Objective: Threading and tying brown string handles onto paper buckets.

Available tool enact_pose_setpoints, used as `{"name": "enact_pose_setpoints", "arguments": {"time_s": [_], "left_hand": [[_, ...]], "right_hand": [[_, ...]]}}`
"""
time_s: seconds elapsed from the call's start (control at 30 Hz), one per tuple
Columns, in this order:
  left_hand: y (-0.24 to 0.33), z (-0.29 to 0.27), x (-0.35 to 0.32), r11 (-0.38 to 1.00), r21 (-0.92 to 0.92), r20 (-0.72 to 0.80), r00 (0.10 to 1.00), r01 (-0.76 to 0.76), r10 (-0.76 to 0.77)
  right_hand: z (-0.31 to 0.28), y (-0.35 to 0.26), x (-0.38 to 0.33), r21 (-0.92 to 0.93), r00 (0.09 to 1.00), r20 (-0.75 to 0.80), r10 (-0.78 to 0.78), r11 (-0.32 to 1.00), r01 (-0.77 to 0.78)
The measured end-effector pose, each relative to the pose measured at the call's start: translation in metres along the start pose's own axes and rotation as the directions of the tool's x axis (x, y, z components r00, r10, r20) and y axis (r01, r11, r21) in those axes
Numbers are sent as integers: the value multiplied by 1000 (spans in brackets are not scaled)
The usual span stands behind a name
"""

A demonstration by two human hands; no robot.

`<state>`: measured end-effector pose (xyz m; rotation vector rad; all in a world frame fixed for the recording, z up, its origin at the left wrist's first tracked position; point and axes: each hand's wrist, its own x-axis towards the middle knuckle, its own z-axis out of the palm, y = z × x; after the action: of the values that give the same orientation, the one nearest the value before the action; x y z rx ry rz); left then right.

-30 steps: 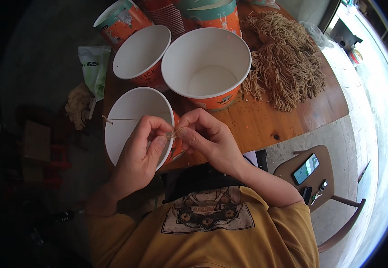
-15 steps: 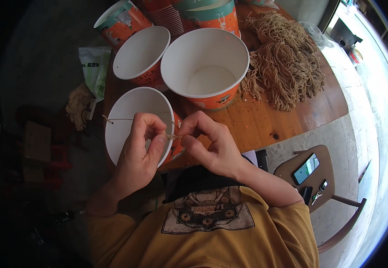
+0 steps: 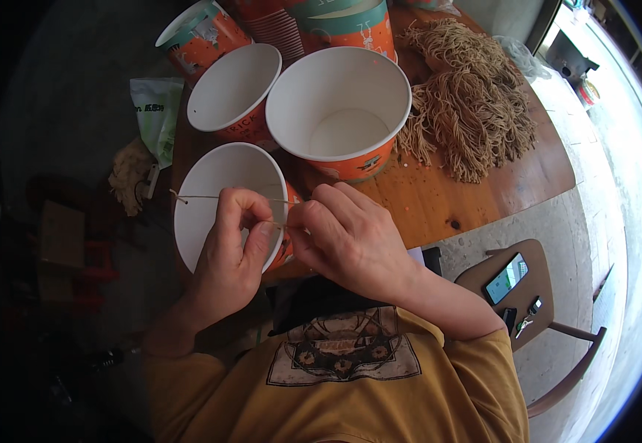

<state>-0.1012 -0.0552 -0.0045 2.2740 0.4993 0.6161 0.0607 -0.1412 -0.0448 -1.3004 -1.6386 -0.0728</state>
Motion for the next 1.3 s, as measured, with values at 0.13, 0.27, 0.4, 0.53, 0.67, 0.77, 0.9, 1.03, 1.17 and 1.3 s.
{"name": "enact_pose_setpoints", "arguments": {"time_s": [0.13,0.27,0.4,0.53,0.67,0.77,0.9,1.03,1.17,1.3], "left_hand": [[-1,-1,0,1000,2,0,1000,-12,12],[2,-3,0,998,-41,11,999,46,-45],[0,-3,0,998,-40,11,999,46,-46],[0,-2,0,1000,-22,4,1000,12,-12],[-2,-2,1,999,-31,13,1000,18,-18],[-2,-2,1,999,-33,17,1000,1,-1],[-1,-1,2,1000,-18,49,999,19,-18],[0,-2,2,996,83,87,996,-30,23],[1,-1,4,994,108,99,995,-33,22],[0,0,3,996,87,82,996,-34,27]], "right_hand": [[-5,0,2,-15,999,35,16,1000,-16],[-8,-1,1,43,998,52,42,998,-44],[-7,2,-3,52,991,110,81,995,-88],[-8,1,-3,125,989,93,116,984,-128],[-9,0,-5,155,982,103,159,973,-174],[-10,3,-4,134,991,108,84,986,-98],[-11,0,-6,160,974,159,164,969,-189],[-7,4,-12,366,969,151,197,899,-240],[-2,7,-19,494,956,147,255,818,-295],[-2,6,-22,576,910,208,358,707,-410]]}}
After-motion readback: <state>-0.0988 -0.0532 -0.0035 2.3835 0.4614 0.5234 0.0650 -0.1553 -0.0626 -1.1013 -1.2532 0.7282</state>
